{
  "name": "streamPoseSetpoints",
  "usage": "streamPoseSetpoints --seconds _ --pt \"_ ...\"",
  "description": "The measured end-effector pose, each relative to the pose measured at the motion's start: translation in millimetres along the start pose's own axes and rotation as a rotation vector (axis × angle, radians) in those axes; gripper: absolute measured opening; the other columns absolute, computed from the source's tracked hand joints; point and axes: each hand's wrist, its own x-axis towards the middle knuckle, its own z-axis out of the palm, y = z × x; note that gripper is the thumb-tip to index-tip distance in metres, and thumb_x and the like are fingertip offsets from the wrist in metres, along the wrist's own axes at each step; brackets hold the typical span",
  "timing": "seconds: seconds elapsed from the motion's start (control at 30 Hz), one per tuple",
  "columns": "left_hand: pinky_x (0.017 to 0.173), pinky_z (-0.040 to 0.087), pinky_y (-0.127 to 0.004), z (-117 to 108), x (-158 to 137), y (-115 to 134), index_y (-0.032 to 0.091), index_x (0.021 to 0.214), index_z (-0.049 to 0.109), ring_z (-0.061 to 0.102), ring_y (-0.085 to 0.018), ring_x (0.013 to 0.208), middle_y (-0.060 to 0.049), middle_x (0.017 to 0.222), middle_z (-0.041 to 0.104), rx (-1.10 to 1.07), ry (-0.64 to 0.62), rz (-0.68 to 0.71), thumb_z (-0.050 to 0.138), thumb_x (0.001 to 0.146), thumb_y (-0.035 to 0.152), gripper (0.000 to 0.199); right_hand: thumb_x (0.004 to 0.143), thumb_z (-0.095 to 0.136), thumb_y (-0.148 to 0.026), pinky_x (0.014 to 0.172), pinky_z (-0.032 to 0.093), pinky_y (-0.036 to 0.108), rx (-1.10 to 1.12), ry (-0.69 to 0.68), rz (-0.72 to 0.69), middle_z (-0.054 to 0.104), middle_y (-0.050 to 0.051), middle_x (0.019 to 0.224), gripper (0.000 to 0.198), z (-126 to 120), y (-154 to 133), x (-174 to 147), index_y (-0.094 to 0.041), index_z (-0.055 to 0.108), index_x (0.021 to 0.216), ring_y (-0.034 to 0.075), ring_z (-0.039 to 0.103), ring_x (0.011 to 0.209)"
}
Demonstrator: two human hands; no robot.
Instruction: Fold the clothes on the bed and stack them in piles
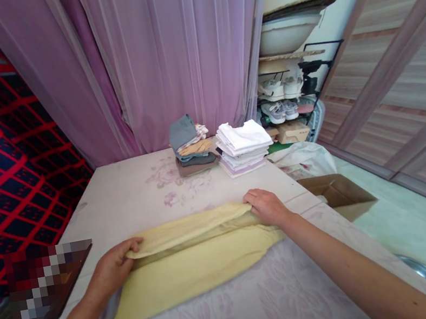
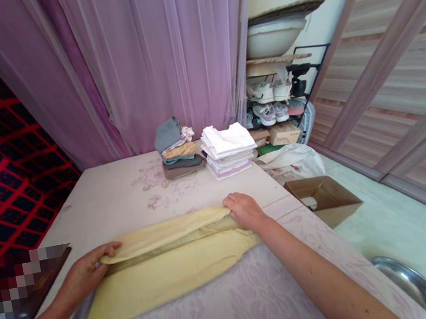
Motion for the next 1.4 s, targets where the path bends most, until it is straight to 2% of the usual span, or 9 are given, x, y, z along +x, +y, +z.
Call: streamPoseSetpoints --seconds 0.23,0.4,0.53,0.63,0.73,0.97,1.13,1.23,1.4 --pt "0.096 0.046 -0.031 5.1 -7.7 -10.6 0.024 0.070 0.057 0.061 -0.019 0.110 0.000 0.108 0.071 0.087 -0.116 0.106 0.039 0.063 0.017 0.020 0.071 0.050 -0.006 0.077 0.040 0.028 0.077 -0.117 -0.098 0.065 0.007 0.089 0.026 2.1 -2.7 -11.5 -0.019 0.066 0.088 0.020 0.057 0.088" --pt "0.094 0.048 -0.033 -3.7 -6.1 -6.3 0.024 0.071 0.060 0.062 -0.020 0.108 0.001 0.111 0.070 0.166 -0.208 0.001 0.036 0.066 0.014 0.026 0.068 0.049 -0.008 0.070 0.044 0.023 0.356 -0.349 0.062 0.071 -0.001 0.086 0.032 -15.6 18.9 -6.7 -0.023 0.070 0.086 0.015 0.062 0.079" --pt "0.097 0.045 -0.037 -4.9 10.6 31.7 0.022 0.106 0.065 0.061 -0.022 0.109 -0.004 0.119 0.066 0.295 -0.081 -0.098 0.033 0.079 0.019 0.042 0.081 0.040 -0.014 0.085 0.044 0.026 0.278 -0.120 0.300 0.070 0.003 0.105 0.036 -20.1 18.6 11.2 -0.021 0.068 0.102 0.017 0.062 0.097" --pt "0.110 0.029 -0.042 16.3 25.6 73.0 0.019 0.131 0.052 0.042 -0.024 0.131 -0.007 0.140 0.050 0.293 -0.094 0.042 0.033 0.089 0.037 0.049 0.089 0.037 -0.027 0.102 0.035 0.035 0.194 -0.077 0.354 0.047 0.012 0.140 0.049 -11.4 -5.5 21.0 -0.016 0.048 0.135 0.021 0.046 0.125" --pt "0.111 0.017 -0.055 46.6 30.4 95.9 0.026 0.142 0.039 0.023 -0.029 0.140 -0.007 0.152 0.028 0.322 -0.163 0.096 0.031 0.091 0.052 0.057 0.091 0.032 -0.047 0.110 0.019 0.052 0.168 -0.283 0.332 0.021 0.014 0.154 0.062 4.1 -32.0 15.0 -0.015 0.031 0.145 0.028 0.022 0.140" --pt "0.110 0.014 -0.057 77.0 14.3 78.2 0.034 0.144 0.032 0.022 -0.030 0.141 -0.006 0.154 0.024 0.349 -0.194 0.074 0.030 0.091 0.058 0.058 0.093 0.022 -0.054 0.111 0.005 0.056 0.131 -0.316 0.355 0.014 0.010 0.156 0.064 31.8 -46.0 -17.6 -0.020 0.026 0.147 0.026 0.010 0.143" --pt "0.110 0.012 -0.059 72.3 16.5 82.5 0.031 0.143 0.035 0.020 -0.031 0.141 -0.007 0.154 0.024 0.301 -0.218 0.045 0.033 0.090 0.058 0.059 0.092 0.026 -0.055 0.110 0.009 0.056 0.146 -0.336 0.353 0.017 0.010 0.156 0.063 26.7 -42.2 -13.4 -0.022 0.029 0.146 0.027 0.014 0.142" --pt "0.112 0.018 -0.050 60.6 19.8 75.6 0.026 0.140 0.042 0.028 -0.026 0.139 -0.006 0.150 0.034 0.220 -0.240 0.024 0.027 0.093 0.050 0.055 0.094 0.024 -0.050 0.107 0.025 0.047 0.177 -0.312 0.335 0.036 0.010 0.148 0.055 17.9 -32.3 -13.9 -0.023 0.045 0.137 0.024 0.031 0.136" --pt "0.109 0.030 -0.034 28.8 16.1 35.4 0.013 0.131 0.052 0.045 -0.022 0.127 -0.011 0.136 0.053 0.314 -0.047 -0.174 0.034 0.090 0.038 0.051 0.090 0.040 -0.041 0.089 0.040 0.032 0.169 -0.209 0.346 0.063 0.010 0.117 0.039 12.7 -6.8 -17.1 -0.019 0.064 0.111 0.022 0.056 0.107"
